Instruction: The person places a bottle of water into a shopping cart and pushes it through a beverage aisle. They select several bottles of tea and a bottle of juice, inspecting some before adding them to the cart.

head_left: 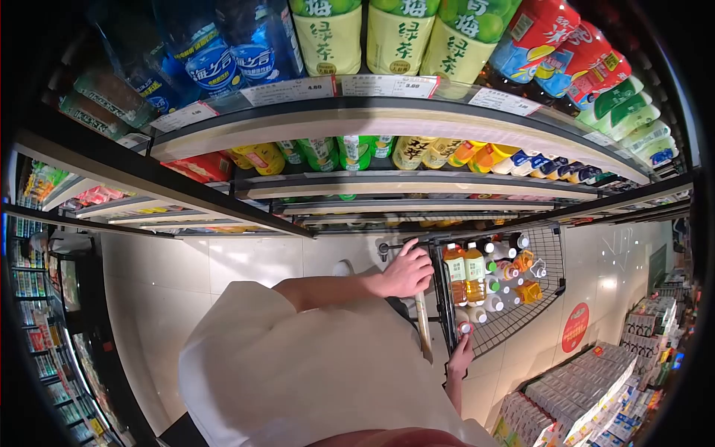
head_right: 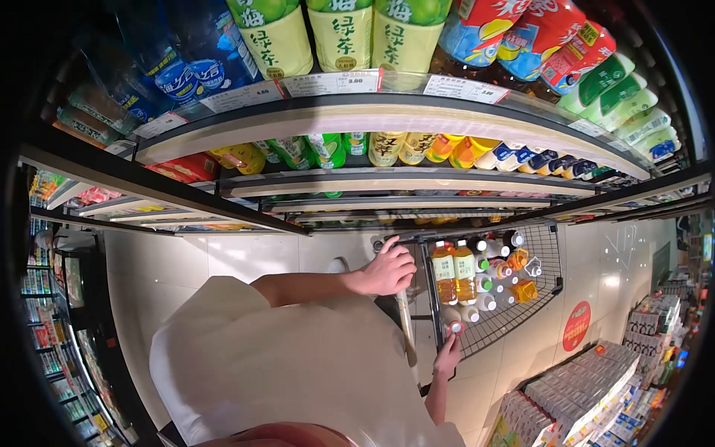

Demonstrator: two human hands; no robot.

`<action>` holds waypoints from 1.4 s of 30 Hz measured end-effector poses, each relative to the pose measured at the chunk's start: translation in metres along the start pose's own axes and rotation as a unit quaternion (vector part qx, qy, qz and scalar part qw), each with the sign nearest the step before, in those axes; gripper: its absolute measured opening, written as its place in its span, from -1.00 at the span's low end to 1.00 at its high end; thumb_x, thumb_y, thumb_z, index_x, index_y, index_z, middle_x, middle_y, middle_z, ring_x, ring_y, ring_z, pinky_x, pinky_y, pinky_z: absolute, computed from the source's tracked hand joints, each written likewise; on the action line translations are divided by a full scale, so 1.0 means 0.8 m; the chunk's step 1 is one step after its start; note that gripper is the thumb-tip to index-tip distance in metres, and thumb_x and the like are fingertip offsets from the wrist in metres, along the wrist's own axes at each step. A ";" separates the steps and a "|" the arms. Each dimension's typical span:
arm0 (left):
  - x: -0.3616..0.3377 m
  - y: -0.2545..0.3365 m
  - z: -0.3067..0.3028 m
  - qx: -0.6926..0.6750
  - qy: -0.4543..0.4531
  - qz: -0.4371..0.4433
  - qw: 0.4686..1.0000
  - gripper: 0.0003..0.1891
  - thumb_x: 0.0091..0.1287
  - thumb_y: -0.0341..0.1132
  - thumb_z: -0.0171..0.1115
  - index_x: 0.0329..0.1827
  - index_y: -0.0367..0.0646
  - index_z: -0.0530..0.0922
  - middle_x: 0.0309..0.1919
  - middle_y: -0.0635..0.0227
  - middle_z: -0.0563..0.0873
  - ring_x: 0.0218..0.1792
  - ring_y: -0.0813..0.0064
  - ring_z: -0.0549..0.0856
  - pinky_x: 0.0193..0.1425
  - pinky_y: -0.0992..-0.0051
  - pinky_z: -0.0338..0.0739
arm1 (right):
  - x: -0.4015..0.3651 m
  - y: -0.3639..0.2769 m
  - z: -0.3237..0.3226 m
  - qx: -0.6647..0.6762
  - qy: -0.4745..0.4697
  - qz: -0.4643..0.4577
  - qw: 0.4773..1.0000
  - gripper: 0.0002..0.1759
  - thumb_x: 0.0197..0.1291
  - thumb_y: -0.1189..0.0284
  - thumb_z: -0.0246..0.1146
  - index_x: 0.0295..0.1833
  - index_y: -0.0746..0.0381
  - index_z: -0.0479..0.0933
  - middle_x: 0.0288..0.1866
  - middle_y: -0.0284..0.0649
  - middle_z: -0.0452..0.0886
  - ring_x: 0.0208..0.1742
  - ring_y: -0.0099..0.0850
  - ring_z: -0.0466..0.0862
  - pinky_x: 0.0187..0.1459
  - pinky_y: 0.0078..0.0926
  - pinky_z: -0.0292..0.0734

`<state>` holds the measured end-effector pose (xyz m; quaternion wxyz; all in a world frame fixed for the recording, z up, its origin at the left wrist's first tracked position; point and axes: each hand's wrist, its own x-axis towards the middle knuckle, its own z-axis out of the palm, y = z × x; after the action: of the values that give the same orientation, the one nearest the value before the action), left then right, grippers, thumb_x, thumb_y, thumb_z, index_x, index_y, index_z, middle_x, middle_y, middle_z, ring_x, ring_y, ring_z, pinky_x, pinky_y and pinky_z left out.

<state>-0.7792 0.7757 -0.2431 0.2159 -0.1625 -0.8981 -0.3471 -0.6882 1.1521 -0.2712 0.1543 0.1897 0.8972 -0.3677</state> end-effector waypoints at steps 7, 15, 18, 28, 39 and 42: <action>-0.002 0.005 0.017 -0.002 -0.023 0.004 1.000 -0.86 0.35 -0.24 0.42 -0.10 0.00 0.78 -0.01 0.42 0.76 0.24 0.19 0.65 0.72 -0.33 0.19 | -0.003 0.004 -0.001 0.005 0.049 -0.019 0.999 -0.34 0.79 -0.03 0.10 0.48 0.34 0.70 0.16 0.10 0.88 0.21 -0.06 0.86 0.28 -0.14 0.66; 0.015 0.018 0.035 -0.001 -0.022 0.003 1.000 -0.88 0.34 -0.25 0.45 -0.11 0.01 0.78 -0.05 0.42 0.76 0.24 0.22 0.66 0.74 -0.30 0.19 | 0.007 0.012 -0.016 0.006 0.066 0.002 0.998 -0.37 0.76 -0.08 0.10 0.45 0.19 0.74 0.11 0.11 0.89 0.20 0.05 0.87 0.24 -0.06 0.68; 0.021 0.025 0.046 0.003 -0.020 0.014 1.000 -0.89 0.34 -0.27 0.44 -0.11 0.02 0.78 -0.05 0.43 0.76 0.21 0.23 0.68 0.73 -0.29 0.19 | 0.013 0.028 -0.025 0.000 0.073 -0.006 0.997 -0.37 0.75 -0.07 0.10 0.36 0.24 0.76 0.05 0.16 0.87 0.15 0.11 0.87 0.21 -0.02 0.69; 0.052 0.040 0.084 0.013 -0.036 0.031 0.999 -0.86 0.31 -0.28 0.44 -0.10 0.04 0.77 0.01 0.43 0.75 0.26 0.20 0.66 0.71 -0.33 0.16 | 0.031 0.034 -0.058 -0.018 0.080 0.006 0.997 -0.32 0.76 -0.11 0.05 0.34 0.27 0.76 -0.07 0.23 0.83 0.06 0.18 0.85 0.16 0.01 0.68; 0.093 0.066 0.126 0.033 -0.062 0.048 0.996 -0.86 0.32 -0.30 0.41 -0.09 0.00 0.77 0.00 0.39 0.75 0.23 0.18 0.66 0.70 -0.34 0.17 | 0.069 0.067 -0.081 -0.061 0.125 -0.012 0.990 -0.45 0.73 0.03 0.06 0.10 0.28 0.75 -0.22 0.22 0.78 -0.08 0.28 0.80 0.00 0.20 0.65; 0.103 0.078 0.145 0.041 -0.076 0.053 0.995 -0.86 0.30 -0.30 0.43 -0.11 -0.02 0.76 -0.01 0.39 0.75 0.21 0.18 0.65 0.68 -0.35 0.21 | 0.074 0.068 -0.101 -0.051 0.117 -0.002 0.992 -0.46 0.73 0.05 0.08 0.05 0.30 0.73 -0.15 0.23 0.79 -0.05 0.29 0.80 0.01 0.21 0.64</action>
<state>-0.8542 0.9118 -0.2443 0.1720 -0.2267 -0.9155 -0.2845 -0.7266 1.2593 -0.2730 0.0570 0.2210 0.9270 -0.2975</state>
